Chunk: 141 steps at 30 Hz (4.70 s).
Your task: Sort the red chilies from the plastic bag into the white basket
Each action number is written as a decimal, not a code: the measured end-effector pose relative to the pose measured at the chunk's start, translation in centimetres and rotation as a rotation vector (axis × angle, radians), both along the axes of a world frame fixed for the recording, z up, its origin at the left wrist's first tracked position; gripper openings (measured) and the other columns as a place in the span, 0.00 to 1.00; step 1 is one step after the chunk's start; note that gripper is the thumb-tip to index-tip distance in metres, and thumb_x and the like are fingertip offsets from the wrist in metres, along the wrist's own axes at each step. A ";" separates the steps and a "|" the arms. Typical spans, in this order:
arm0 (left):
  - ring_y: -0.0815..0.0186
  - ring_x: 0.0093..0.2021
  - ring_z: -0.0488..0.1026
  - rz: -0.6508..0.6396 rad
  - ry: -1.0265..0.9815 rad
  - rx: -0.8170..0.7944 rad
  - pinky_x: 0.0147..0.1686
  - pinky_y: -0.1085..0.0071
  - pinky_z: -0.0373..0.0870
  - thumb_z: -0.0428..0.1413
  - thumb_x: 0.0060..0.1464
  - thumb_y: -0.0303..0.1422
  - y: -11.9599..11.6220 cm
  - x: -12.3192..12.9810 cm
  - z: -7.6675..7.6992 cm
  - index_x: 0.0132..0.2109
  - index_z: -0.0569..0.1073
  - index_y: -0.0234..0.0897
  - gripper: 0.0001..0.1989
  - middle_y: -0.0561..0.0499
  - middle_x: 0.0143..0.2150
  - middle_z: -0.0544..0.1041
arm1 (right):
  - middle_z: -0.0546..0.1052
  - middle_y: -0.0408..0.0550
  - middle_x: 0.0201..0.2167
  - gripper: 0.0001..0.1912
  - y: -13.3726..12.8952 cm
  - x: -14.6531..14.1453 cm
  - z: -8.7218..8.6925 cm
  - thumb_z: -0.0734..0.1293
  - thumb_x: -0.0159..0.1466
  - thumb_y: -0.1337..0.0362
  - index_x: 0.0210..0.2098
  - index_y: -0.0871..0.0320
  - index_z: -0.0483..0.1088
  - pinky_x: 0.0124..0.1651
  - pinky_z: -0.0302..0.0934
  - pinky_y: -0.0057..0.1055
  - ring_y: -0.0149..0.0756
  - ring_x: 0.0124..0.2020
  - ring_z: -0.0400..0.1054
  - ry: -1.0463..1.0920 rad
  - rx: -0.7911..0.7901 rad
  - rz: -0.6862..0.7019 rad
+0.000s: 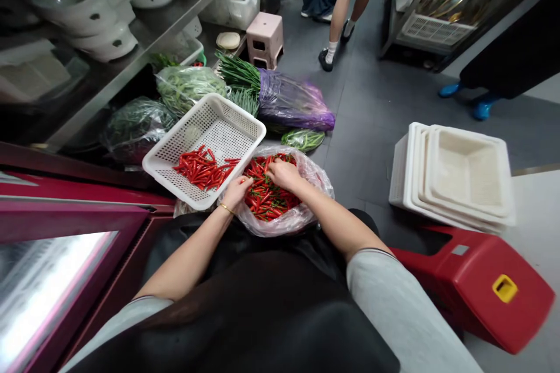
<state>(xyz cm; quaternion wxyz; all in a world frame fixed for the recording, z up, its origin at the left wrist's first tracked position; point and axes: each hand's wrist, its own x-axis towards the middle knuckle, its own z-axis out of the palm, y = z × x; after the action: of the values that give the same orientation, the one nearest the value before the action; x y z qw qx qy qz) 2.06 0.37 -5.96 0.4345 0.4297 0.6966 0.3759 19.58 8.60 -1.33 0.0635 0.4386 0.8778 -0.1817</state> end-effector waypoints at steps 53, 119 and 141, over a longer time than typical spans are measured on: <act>0.77 0.13 0.51 -0.018 -0.302 -0.144 0.14 0.76 0.45 0.61 0.44 0.50 -0.4 -0.6 4.3 0.21 0.60 0.37 0.24 0.60 0.12 0.56 | 0.79 0.61 0.41 0.16 -4.5 -1.5 0.6 0.66 0.62 0.57 0.41 0.64 0.76 0.43 0.65 0.32 0.45 0.43 0.74 -0.167 -0.113 -0.076; 0.71 0.21 0.69 0.041 -0.675 -0.030 0.17 0.77 0.60 0.62 0.36 0.34 -0.8 -2.2 5.7 0.29 0.68 0.32 0.14 0.52 0.22 0.72 | 0.78 0.56 0.30 0.16 -4.3 1.0 -1.5 0.70 0.58 0.53 0.29 0.61 0.74 0.37 0.65 0.33 0.43 0.35 0.73 -0.006 -0.235 -0.252; 0.73 0.16 0.64 0.012 -0.207 -0.061 0.18 0.75 0.59 0.61 0.37 0.33 -1.2 -4.0 4.6 0.28 0.71 0.34 0.09 0.55 0.19 0.71 | 0.74 0.65 0.48 0.17 -4.0 -3.9 -0.6 0.61 0.67 0.58 0.45 0.64 0.73 0.39 0.63 0.34 0.47 0.43 0.73 -0.268 -0.051 0.143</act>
<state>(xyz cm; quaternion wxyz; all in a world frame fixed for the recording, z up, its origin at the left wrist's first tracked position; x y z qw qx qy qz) -1.89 -0.82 -1.38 0.5147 0.3708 0.6618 0.3994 15.70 4.62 -1.92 0.2040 0.3935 0.8856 -0.1386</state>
